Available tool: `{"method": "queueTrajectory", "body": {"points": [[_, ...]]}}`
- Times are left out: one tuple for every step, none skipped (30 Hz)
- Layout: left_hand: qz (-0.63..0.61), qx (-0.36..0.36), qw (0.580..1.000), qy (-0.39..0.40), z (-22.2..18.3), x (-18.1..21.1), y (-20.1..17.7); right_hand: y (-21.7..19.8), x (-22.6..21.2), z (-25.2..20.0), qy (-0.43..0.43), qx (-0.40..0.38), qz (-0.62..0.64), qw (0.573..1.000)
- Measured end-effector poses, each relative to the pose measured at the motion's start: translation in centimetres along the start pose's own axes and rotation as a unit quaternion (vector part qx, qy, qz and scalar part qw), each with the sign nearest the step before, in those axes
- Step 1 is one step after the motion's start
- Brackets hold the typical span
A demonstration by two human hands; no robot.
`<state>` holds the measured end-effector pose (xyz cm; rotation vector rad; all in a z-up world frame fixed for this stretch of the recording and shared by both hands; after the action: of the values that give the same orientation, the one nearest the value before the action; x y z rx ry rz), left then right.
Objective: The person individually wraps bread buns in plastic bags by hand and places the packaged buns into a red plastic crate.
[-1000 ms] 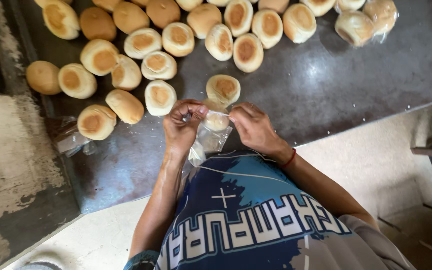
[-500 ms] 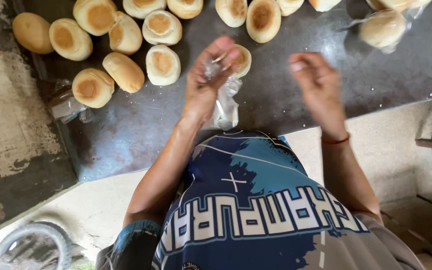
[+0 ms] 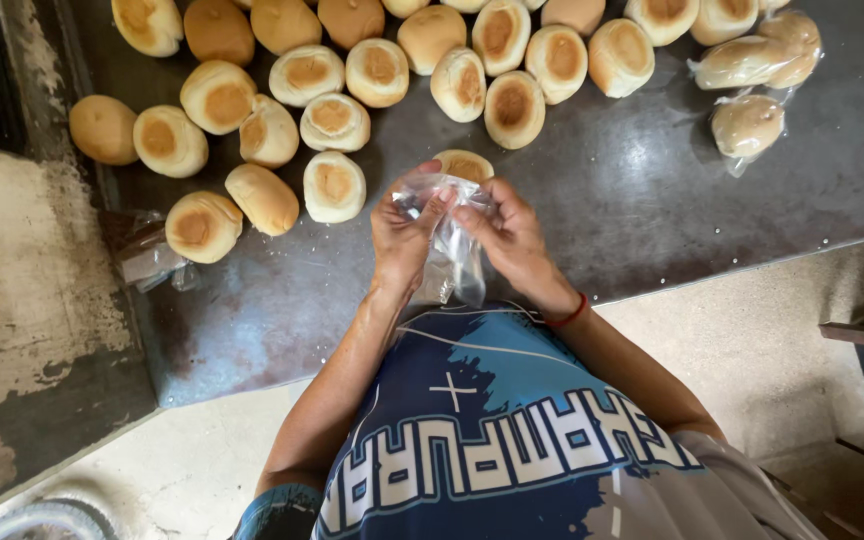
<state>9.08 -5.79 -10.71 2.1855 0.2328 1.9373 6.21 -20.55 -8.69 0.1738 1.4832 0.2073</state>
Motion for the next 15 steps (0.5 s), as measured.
{"method": "queueTrajectory", "body": {"points": [[-0.001, -0.002, 1.0, 0.002, -0.2, 0.2, 0.1, 0.5, 0.7, -0.1, 0.035, -0.028, 0.046, 0.998], [-0.013, -0.01, 1.0, -0.002, -0.3, 0.2, 0.3, 0.4, 0.7, -0.2, 0.031, -0.027, 0.045, 0.998], [-0.025, -0.018, 1.0, -0.006, -0.1, 0.1, 0.5, 0.5, 0.9, -0.3, 0.034, -0.037, 0.026, 0.998], [-0.024, -0.019, 1.0, -0.007, 0.0, 0.0, 0.5, 0.6, 1.3, -0.4, 0.041, -0.048, 0.008, 0.998], [-0.001, 0.007, 1.0, -0.013, 0.2, -0.4, 0.0, 0.5, 1.5, -0.3, 0.041, -0.047, 0.008, 0.998], [0.022, 0.034, 0.999, -0.022, 0.1, -0.8, -0.7, 0.2, 2.0, -0.3, 0.053, -0.042, -0.024, 0.997], [0.024, 0.035, 0.999, -0.025, 0.1, -1.1, -1.0, 0.1, 2.4, -0.3, 0.065, -0.038, -0.057, 0.996], [0.002, 0.04, 0.999, -0.027, 0.1, -1.3, -1.4, 0.2, 2.5, -0.4, 0.07, -0.039, -0.055, 0.995], [-0.02, 0.046, 0.998, -0.028, 0.1, -1.4, -1.8, -0.1, 2.4, -0.5, 0.07, -0.023, -0.027, 0.997], [-0.019, 0.052, 0.998, -0.03, 0.1, -1.4, -1.9, -0.2, 2.3, -0.4, 0.07, -0.009, 0.0, 0.997], [0.01, 0.039, 0.997, 0.061, 0.2, 0.3, -1.3, 0.0, 2.4, -0.2, 0.075, -0.013, 0.002, 0.997], [0.041, 0.025, 0.988, 0.148, -0.2, 2.0, -0.9, -0.2, 2.5, -0.1, 0.076, 0.002, 0.019, 0.997], [0.045, 0.033, 0.988, 0.144, 0.1, 2.1, -1.0, -0.5, 2.6, 0.0, 0.077, 0.016, 0.035, 0.996], [-0.024, 0.014, 0.997, 0.073, 0.8, 1.1, -0.8, -0.5, 2.9, 0.1, 0.084, 0.014, 0.039, 0.996], [-0.094, -0.004, 0.996, 0.002, 0.7, 0.1, -0.6, -0.6, 2.8, 0.3, 0.07, 0.01, 0.084, 0.994]]}}
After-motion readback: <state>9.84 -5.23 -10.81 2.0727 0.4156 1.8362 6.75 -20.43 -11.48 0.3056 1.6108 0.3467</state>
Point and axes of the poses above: each hand's wrist, its own z-axis towards the middle knuckle, its own y-axis out of the palm, x = y × z, the point moved 9 cm from there along z, towards the middle knuckle, and after that the axes turned 9 degrees about z, right-handed, at the moved point
